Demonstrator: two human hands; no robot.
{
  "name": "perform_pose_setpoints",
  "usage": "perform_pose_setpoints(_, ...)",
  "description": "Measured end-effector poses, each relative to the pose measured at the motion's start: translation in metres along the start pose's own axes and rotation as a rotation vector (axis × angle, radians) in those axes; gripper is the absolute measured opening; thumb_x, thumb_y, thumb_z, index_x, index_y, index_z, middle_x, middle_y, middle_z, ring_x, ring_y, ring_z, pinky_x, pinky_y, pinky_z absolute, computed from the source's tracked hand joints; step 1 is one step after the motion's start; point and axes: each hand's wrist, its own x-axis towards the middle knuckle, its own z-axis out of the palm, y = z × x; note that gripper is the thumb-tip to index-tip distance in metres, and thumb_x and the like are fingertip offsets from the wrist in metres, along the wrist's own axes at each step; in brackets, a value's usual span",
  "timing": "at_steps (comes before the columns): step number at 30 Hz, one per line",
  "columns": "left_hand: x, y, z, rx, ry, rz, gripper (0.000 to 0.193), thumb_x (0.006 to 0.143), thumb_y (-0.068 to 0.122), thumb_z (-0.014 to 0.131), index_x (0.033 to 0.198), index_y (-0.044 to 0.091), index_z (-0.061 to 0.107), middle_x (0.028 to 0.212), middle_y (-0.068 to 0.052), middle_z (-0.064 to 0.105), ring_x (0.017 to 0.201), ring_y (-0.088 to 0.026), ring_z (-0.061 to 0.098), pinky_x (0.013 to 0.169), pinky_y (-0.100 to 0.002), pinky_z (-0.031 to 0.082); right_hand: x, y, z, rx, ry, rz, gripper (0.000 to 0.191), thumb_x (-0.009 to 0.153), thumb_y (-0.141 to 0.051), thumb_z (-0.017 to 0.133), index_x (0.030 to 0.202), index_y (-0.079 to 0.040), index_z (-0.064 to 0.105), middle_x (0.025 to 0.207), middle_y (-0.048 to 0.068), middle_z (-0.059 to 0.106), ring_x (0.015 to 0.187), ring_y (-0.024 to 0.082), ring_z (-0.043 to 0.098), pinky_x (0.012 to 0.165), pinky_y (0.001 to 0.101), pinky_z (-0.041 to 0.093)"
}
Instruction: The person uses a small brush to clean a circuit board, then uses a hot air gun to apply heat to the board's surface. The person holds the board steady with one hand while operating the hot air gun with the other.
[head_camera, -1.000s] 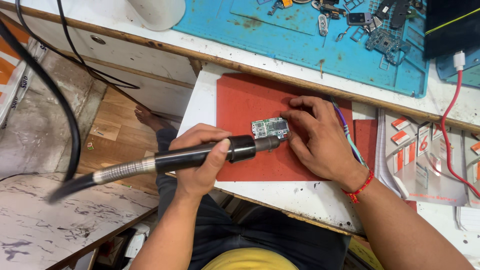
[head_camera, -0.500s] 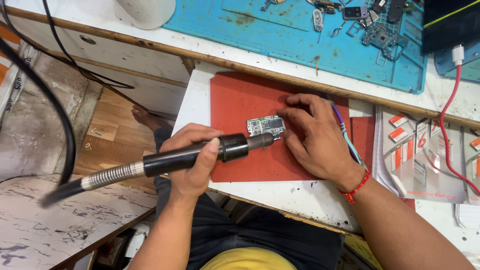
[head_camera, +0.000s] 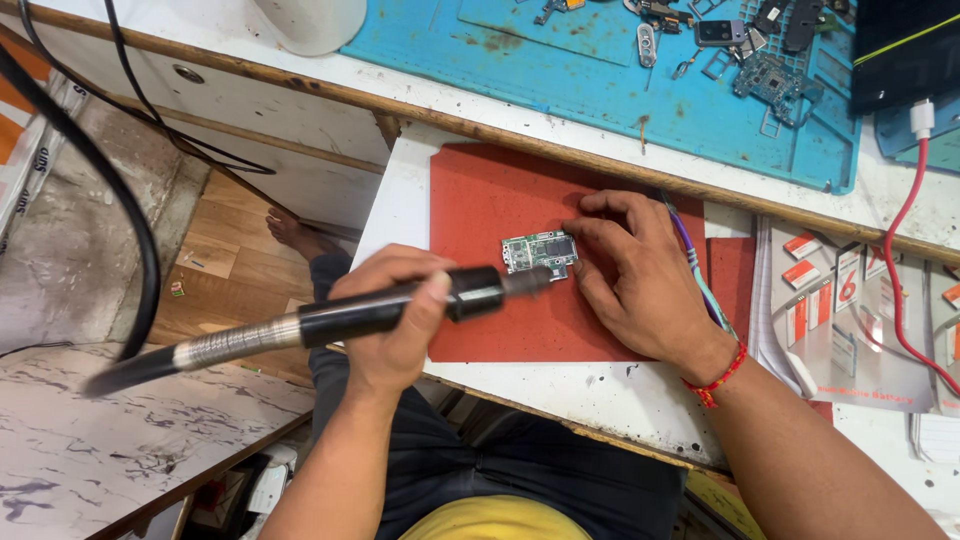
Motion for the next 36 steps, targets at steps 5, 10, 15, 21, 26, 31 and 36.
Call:
perform_pose_setpoints(5,-0.0014,0.0006,0.0015,-0.001,0.065,-0.044,0.027,0.096,0.028,0.071,0.097,0.002,0.072,0.098,-0.009,0.073,0.084,-0.016,0.069,0.079,-0.03,0.057,-0.0012,0.0001,-0.0004,0.005,-0.004,0.0,0.037,0.083,-0.009,0.071,0.119,-0.003,0.069,0.134,0.016,0.057,0.125,0.035,0.053,0.107,0.046,0.044)
perform_pose_setpoints(10,-0.0006,-0.0004,0.0011,0.017,0.138,-0.038,0.026,0.1,0.028,0.07,0.101,0.002,0.071,0.103,-0.009,0.072,0.092,-0.016,0.069,0.089,-0.031,0.056,-0.0023,0.0003,-0.0002,0.009,-0.008,-0.002,0.04,0.082,-0.007,0.071,0.121,-0.004,0.069,0.135,0.016,0.056,0.126,0.036,0.053,0.107,0.0458,0.044)
perform_pose_setpoints(15,0.0003,-0.0012,0.0011,0.043,-0.007,-0.005,0.028,0.096,0.031,0.072,0.096,0.003,0.072,0.094,-0.008,0.073,0.086,-0.015,0.071,0.08,-0.03,0.058,-0.0014,0.0002,-0.0002,-0.003,-0.007,-0.006,0.039,0.082,-0.007,0.071,0.12,-0.004,0.069,0.134,0.015,0.057,0.126,0.036,0.053,0.107,0.0459,0.044)
perform_pose_setpoints(21,-0.0024,-0.0009,0.0001,-0.004,0.041,-0.05,0.028,0.097,0.031,0.071,0.098,0.003,0.073,0.096,-0.009,0.074,0.085,-0.016,0.07,0.081,-0.03,0.057,-0.0021,-0.0004,-0.001,0.002,-0.009,-0.007,0.039,0.082,-0.007,0.072,0.121,-0.004,0.069,0.134,0.016,0.057,0.124,0.036,0.054,0.106,0.0454,0.045)
perform_pose_setpoints(26,-0.0015,0.0012,-0.0004,-0.006,0.146,-0.083,0.027,0.099,0.029,0.071,0.095,0.003,0.072,0.095,-0.009,0.072,0.084,-0.016,0.068,0.082,-0.03,0.056,-0.0022,-0.0007,-0.0001,-0.001,-0.004,-0.005,0.038,0.083,-0.006,0.071,0.12,-0.004,0.069,0.134,0.015,0.057,0.124,0.036,0.054,0.107,0.0453,0.045)
perform_pose_setpoints(31,-0.0021,0.0022,-0.0003,0.023,0.119,-0.059,0.027,0.1,0.029,0.07,0.1,0.002,0.072,0.099,-0.007,0.072,0.088,-0.016,0.067,0.083,-0.029,0.054,-0.0014,-0.0006,-0.0001,-0.009,-0.01,-0.005,0.039,0.082,-0.006,0.071,0.121,-0.004,0.069,0.133,0.016,0.057,0.124,0.036,0.053,0.106,0.0461,0.045)
perform_pose_setpoints(36,-0.0054,-0.0032,-0.0007,0.018,0.051,-0.04,0.027,0.1,0.029,0.072,0.101,0.002,0.073,0.097,-0.007,0.072,0.085,-0.016,0.067,0.081,-0.03,0.054,-0.0015,-0.0009,-0.0012,0.003,-0.015,-0.007,0.038,0.083,-0.007,0.072,0.121,-0.004,0.069,0.134,0.016,0.057,0.125,0.036,0.053,0.107,0.0461,0.045)
